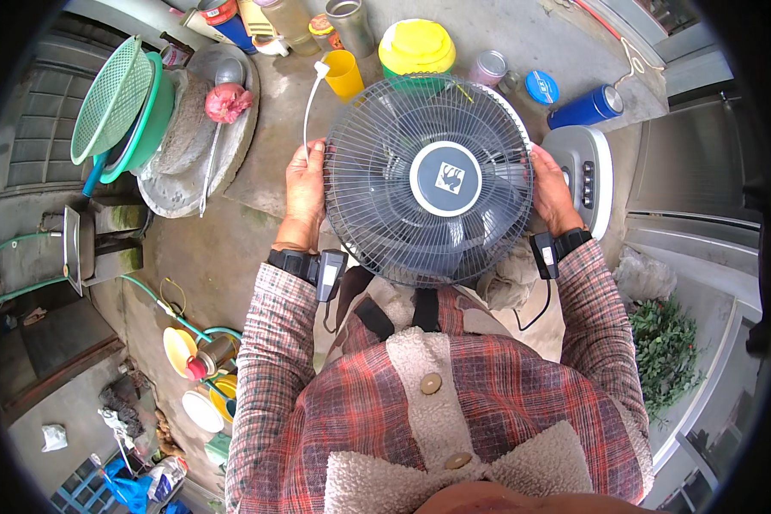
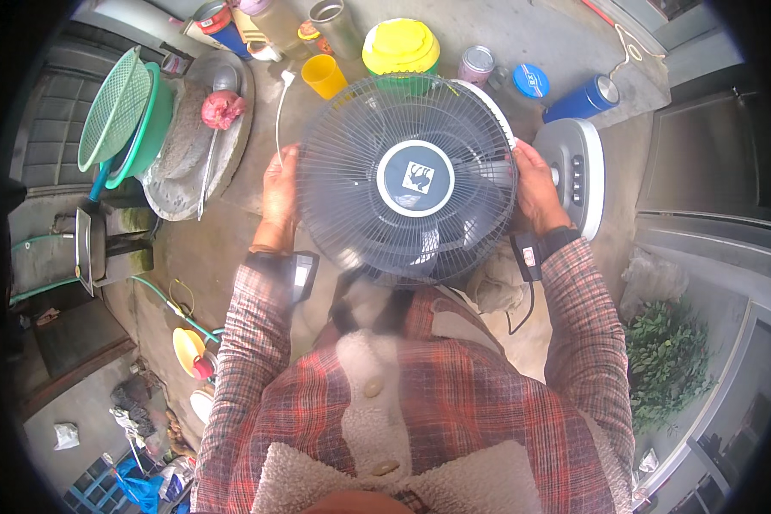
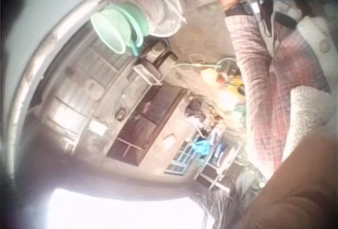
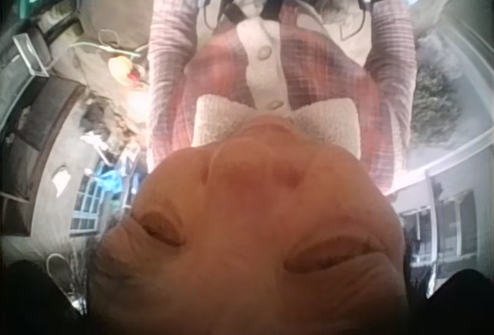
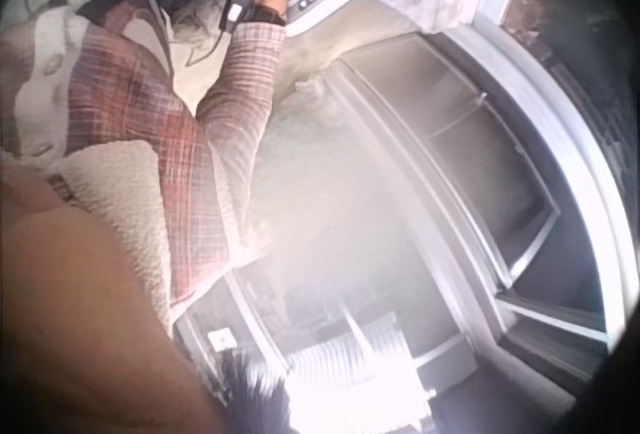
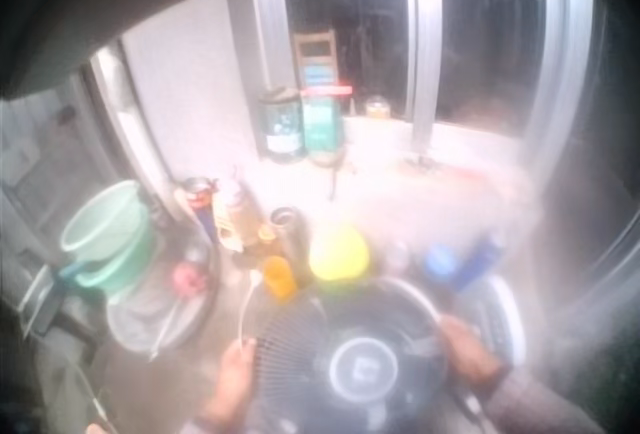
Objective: The person holds a small electric fan and uses a screwdriver to loosen and remove the front grille. They then detach the grille from the fan body, exposing the blades.
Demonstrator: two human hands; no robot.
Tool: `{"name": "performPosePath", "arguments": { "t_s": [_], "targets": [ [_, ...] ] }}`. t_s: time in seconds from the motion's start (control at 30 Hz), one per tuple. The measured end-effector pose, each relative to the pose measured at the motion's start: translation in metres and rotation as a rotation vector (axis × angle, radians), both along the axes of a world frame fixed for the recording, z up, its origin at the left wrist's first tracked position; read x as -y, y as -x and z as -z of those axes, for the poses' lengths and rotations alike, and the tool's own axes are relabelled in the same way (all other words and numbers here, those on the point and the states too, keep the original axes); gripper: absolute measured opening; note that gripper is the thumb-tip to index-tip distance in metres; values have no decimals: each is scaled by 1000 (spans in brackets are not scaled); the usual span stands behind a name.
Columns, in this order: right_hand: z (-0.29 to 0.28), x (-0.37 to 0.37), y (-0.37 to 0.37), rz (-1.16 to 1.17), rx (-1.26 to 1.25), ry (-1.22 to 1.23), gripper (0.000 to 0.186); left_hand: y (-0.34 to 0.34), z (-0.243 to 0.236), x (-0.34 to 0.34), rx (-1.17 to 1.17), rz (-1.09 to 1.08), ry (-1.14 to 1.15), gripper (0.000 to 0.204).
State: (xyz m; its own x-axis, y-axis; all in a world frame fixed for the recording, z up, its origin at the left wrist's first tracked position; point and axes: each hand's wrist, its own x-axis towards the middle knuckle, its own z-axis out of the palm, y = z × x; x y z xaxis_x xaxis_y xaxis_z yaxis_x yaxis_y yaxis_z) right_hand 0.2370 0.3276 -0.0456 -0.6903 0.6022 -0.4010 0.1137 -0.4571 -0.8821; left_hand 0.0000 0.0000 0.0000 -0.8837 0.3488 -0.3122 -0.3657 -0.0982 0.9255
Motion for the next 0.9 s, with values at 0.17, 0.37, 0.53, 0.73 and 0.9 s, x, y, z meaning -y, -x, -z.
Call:
{"name": "performPosePath", "arguments": {
  "t_s": [0.17,0.37,0.53,0.73,0.9],
  "targets": [
    [-14,6,0,89,24,35,25,1,6,-1,-61,3,58,16],
    [-6,1,-4,66,35,72,23,1,28,13,10,20,-36,21],
    [1,6,-23,67,49,102,21,2,59,33,257,-12,155,22],
    [12,13,-26,159,128,169,19,5,102,36,206,59,387,20],
    [12,15,-25,182,139,153,20,13,168,50,246,-26,411,19]
  ]
}}
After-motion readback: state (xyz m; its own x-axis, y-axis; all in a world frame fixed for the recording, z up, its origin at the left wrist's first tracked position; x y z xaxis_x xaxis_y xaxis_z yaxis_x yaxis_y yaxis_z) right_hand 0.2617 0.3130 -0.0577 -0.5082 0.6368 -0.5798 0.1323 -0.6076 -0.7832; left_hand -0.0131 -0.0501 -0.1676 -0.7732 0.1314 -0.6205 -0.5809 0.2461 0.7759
